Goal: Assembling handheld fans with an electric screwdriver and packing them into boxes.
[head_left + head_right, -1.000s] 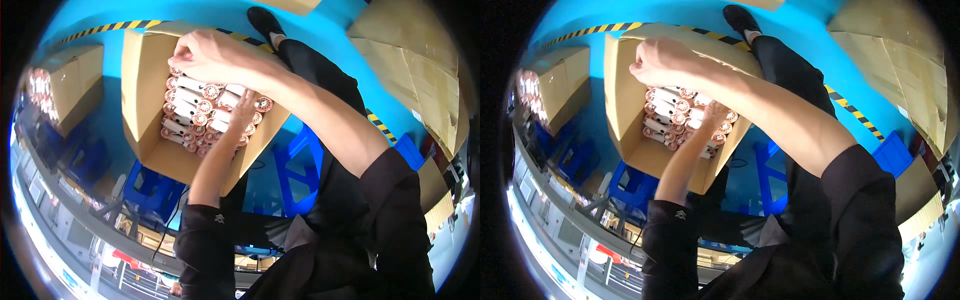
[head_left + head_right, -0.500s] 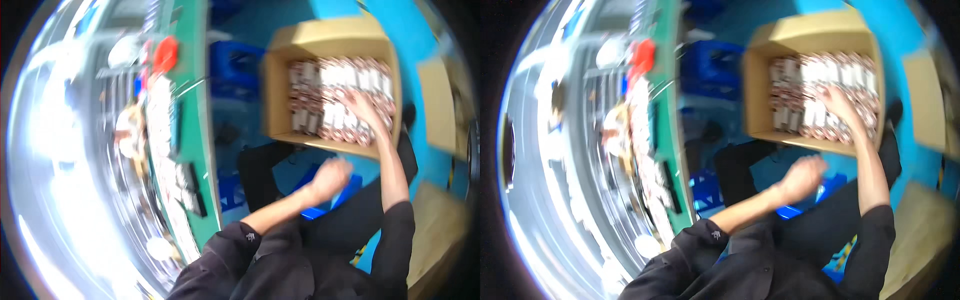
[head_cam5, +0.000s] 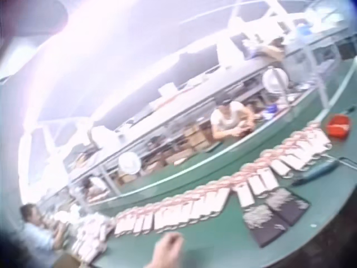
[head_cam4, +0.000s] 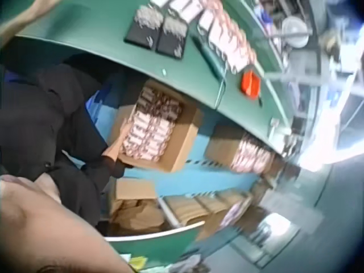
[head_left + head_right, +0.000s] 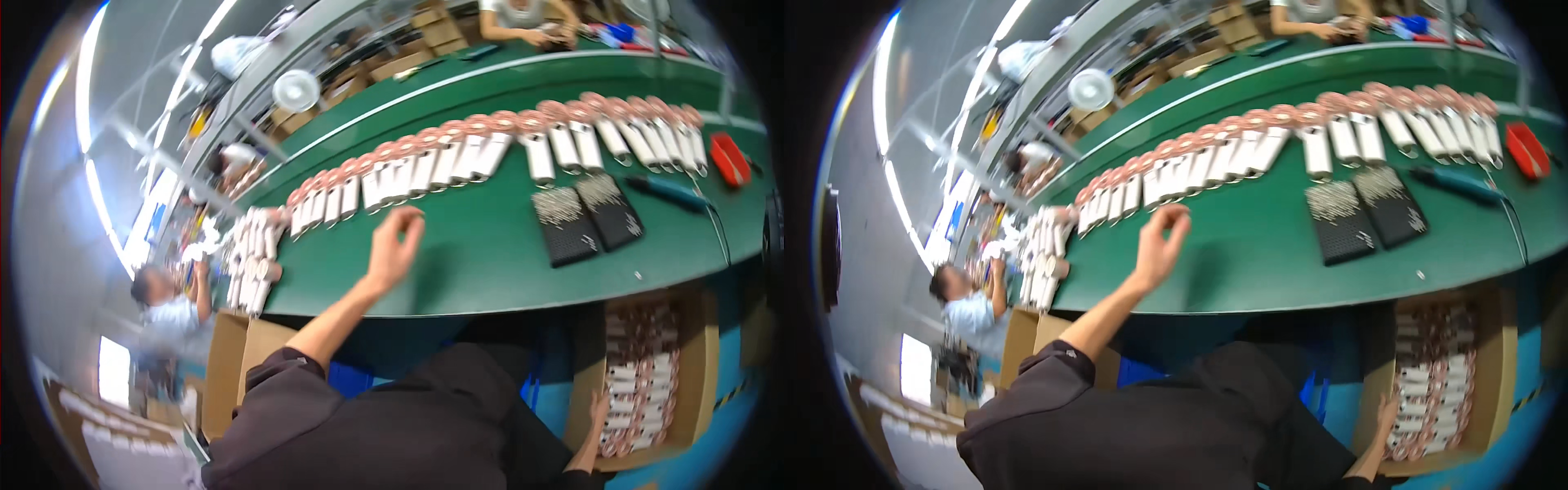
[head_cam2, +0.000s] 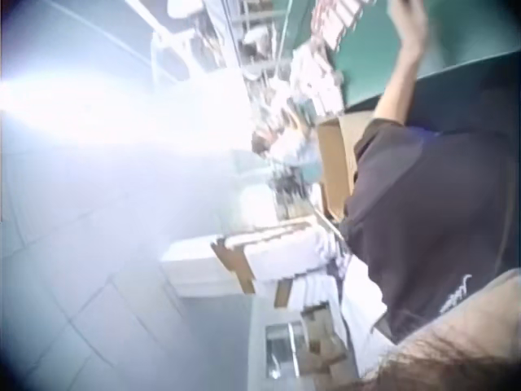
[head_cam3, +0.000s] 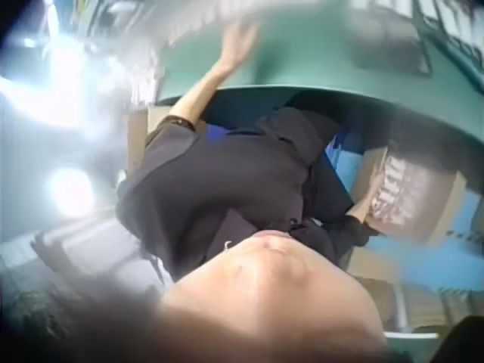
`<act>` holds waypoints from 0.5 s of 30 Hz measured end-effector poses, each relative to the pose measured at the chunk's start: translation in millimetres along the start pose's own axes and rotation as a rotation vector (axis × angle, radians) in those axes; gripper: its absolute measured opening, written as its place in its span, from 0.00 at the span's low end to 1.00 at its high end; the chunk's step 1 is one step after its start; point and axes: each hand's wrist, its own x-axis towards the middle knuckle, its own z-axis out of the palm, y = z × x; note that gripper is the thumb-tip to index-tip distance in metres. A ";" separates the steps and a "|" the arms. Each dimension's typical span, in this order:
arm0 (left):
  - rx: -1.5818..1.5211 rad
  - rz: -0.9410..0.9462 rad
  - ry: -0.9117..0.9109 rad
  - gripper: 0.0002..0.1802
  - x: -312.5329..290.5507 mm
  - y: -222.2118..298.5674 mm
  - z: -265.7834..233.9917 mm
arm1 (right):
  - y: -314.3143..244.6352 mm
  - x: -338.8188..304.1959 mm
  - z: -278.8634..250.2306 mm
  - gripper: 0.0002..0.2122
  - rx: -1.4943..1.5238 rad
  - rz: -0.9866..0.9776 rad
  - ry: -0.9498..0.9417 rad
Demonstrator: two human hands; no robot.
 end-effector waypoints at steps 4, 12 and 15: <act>0.574 -0.189 0.226 0.19 3.0 -168.1 -105.8 | -50.5 5.5 -23.2 0.24 0.025 0.146 -0.117; 0.972 -1.012 0.335 0.38 4.1 -342.8 -216.9 | -23.3 8.0 -9.2 0.21 0.079 0.170 -0.017; 0.797 -1.035 0.258 0.41 13.5 -358.2 -225.2 | -17.3 9.7 -10.8 0.22 0.114 0.143 -0.030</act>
